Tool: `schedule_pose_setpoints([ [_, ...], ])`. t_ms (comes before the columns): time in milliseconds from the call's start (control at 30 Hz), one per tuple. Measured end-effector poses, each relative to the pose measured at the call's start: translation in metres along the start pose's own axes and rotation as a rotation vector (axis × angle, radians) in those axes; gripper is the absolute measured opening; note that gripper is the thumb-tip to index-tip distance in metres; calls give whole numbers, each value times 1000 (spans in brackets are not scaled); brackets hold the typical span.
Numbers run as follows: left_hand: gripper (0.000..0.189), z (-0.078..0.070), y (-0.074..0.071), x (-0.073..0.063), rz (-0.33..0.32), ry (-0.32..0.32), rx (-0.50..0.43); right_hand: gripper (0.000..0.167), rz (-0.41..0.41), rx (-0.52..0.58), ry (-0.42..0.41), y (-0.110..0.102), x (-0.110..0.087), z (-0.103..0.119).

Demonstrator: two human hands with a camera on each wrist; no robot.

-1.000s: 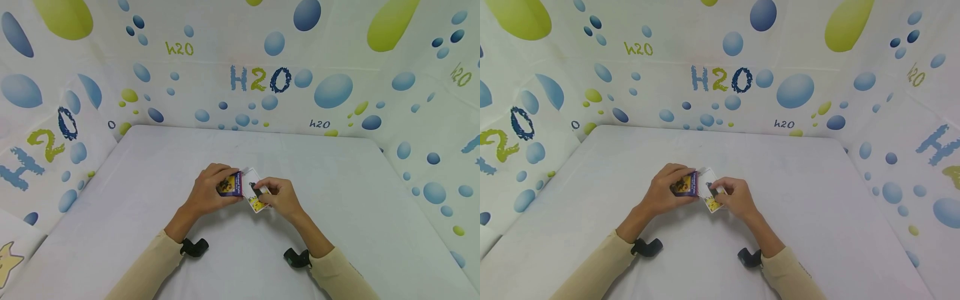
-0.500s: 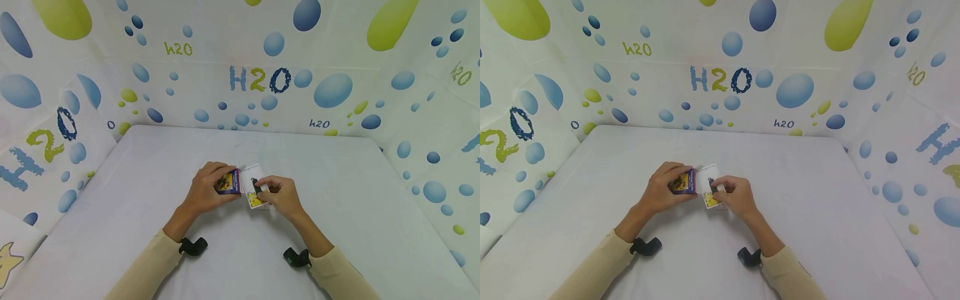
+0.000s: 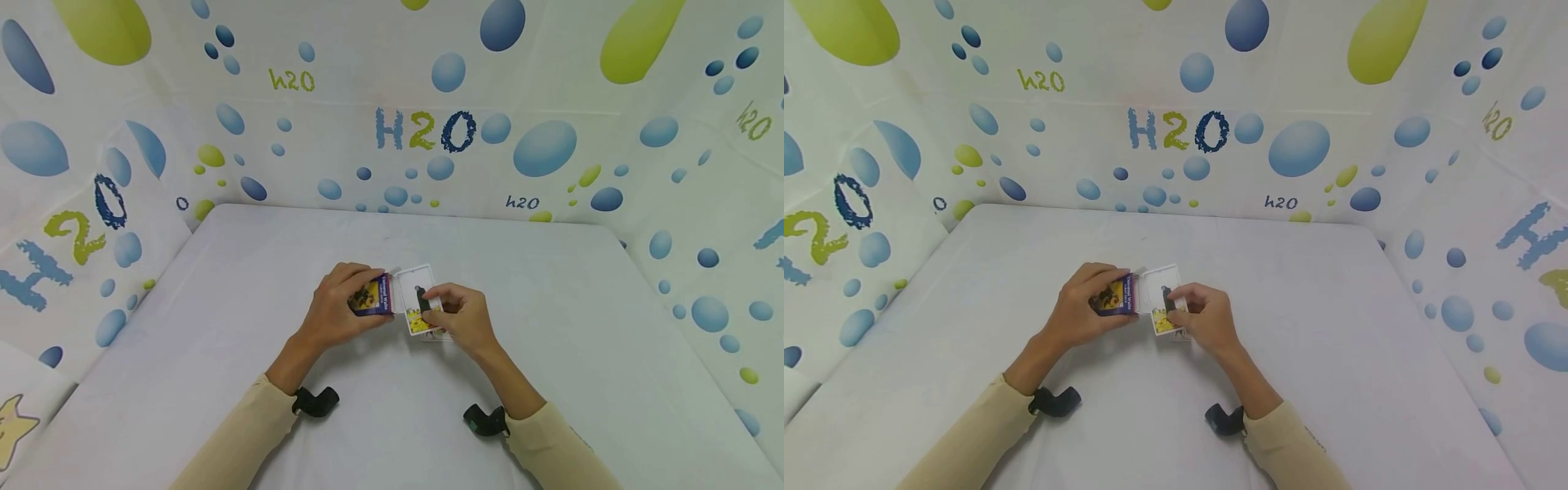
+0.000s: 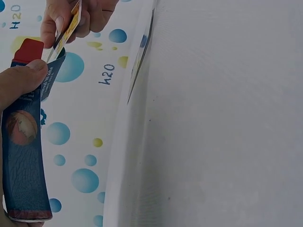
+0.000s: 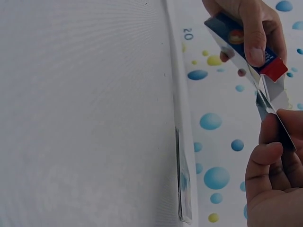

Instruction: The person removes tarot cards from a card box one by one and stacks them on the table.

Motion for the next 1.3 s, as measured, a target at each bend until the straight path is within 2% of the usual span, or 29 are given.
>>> schedule_pose_setpoints([
  [300, 74, -1, 0, -1, 7, 13, -24, 29, 25, 1, -6, 1, -1, -2],
  [500, 74, 2, 1, -5, 15, 33, -27, 14, 30, 7, -51, 3, -4, -3],
  [600, 74, 2, 1, -6, 17, 48, -29, 13, 15, -5, -62, 4, -5, -4],
  [833, 73, 2, 1, -7, 24, 73, -41, 17, 8, -30, -47, 8, -7, -3],
  [1100, 73, 2, 2, -7, 33, 65, -24, 26, 18, -22, -20, 8, -7, -1],
  [1300, 74, 1, 2, -9, 33, 66, -31, 26, 19, -45, 3, 9, -7, -4],
])
Point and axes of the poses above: each hand's wrist, its own x-axis towards the middle knuckle, its own y-axis out of the palm, z = x × y, the point moved 1 cm from there along x, towards the middle knuckle, and after that the axes turned 12 degrees about -z, right-handed, at the moved point
